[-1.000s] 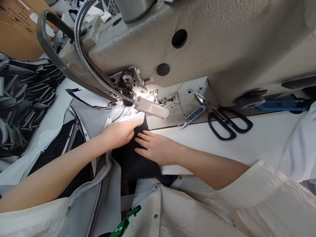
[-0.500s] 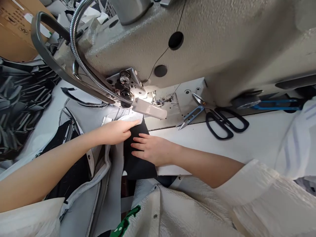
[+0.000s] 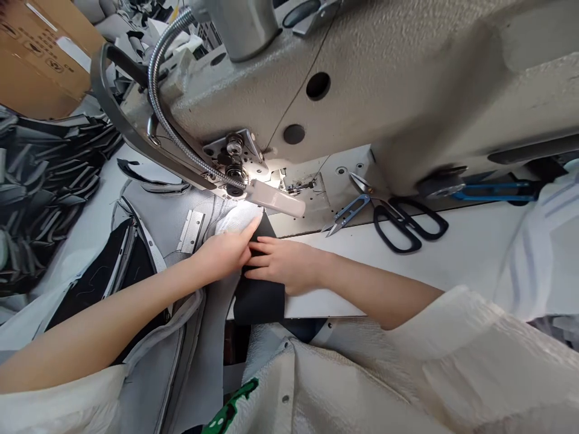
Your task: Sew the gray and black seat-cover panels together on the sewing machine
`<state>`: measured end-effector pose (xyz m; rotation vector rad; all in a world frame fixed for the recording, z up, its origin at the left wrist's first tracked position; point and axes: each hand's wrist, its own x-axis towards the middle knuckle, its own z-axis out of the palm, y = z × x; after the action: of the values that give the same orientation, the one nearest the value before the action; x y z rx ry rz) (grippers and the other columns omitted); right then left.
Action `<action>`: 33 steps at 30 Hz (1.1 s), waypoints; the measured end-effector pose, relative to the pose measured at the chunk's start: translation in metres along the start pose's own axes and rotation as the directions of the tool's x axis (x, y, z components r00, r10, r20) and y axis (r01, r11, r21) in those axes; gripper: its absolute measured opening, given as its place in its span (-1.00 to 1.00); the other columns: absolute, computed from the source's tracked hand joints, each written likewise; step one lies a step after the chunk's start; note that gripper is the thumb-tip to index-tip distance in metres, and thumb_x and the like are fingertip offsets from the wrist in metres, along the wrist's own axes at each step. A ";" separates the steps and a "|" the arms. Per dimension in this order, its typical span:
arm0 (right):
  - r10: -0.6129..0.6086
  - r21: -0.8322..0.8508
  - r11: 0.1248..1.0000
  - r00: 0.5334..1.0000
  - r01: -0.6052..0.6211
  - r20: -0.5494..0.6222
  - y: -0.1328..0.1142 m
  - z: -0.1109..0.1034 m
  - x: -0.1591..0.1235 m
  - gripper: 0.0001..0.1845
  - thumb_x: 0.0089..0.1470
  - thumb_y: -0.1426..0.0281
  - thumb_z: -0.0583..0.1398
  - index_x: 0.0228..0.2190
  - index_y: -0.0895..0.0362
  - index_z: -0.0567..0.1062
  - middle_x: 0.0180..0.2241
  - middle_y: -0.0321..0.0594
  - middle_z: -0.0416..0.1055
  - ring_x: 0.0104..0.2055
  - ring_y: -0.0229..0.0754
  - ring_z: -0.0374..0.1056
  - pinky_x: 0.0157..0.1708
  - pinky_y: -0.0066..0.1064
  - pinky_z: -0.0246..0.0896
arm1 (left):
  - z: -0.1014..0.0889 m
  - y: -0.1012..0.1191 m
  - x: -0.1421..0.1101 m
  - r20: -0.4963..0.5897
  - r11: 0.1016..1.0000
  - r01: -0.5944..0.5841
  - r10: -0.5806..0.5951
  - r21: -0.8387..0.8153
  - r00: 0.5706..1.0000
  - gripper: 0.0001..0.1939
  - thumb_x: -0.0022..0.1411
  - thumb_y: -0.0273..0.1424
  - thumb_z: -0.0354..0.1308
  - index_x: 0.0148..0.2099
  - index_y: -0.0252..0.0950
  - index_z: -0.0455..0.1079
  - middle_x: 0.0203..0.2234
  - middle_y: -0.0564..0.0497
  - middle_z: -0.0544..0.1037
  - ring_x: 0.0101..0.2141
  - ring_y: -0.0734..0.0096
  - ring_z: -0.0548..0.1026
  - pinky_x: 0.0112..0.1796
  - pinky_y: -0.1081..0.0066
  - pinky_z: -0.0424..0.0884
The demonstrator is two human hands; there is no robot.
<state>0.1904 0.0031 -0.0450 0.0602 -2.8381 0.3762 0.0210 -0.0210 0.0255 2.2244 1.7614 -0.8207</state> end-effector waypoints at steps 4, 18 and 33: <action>0.009 -0.069 0.998 1.000 -0.008 0.002 -0.017 0.008 0.007 -0.39 0.00 0.39 0.20 0.10 0.26 0.31 0.15 0.10 0.19 0.22 0.07 0.07 0.21 -0.07 -0.09 | -0.007 -0.023 -0.005 0.095 0.983 -0.087 0.103 -0.164 0.990 -0.22 0.17 -0.49 -0.12 0.38 -0.28 -0.32 -0.14 -0.14 0.54 -0.23 0.21 0.55 -0.23 0.35 0.41; 0.369 -0.086 0.923 0.927 -0.374 -0.072 -0.061 0.044 0.066 -0.76 0.04 0.40 0.17 -0.29 0.23 0.58 -0.26 0.02 0.50 -0.07 0.13 0.28 0.07 0.12 -0.04 | -0.014 -0.006 0.016 0.041 0.945 -0.088 0.106 -0.314 0.993 -0.23 0.12 -0.49 -0.13 0.37 -0.43 -0.23 -0.20 -0.12 0.55 -0.19 0.21 0.50 -0.27 0.39 0.40; 0.134 0.021 0.991 0.991 -0.134 -0.005 -0.098 0.064 0.060 -0.85 0.10 0.49 0.13 -0.36 0.22 0.53 -0.39 -0.11 0.48 -0.21 -0.04 0.32 0.01 -0.05 0.07 | 0.025 0.026 -0.025 0.023 0.991 0.130 -0.131 0.035 0.991 -0.27 0.21 -0.59 -0.18 0.37 -0.41 -0.36 -0.27 -0.22 0.52 -0.35 0.13 0.56 -0.40 0.28 0.43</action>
<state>0.1237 -0.1085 -0.0636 -0.1276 -2.8406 0.4338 0.0345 -0.0609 0.0129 2.1274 1.9118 -0.9076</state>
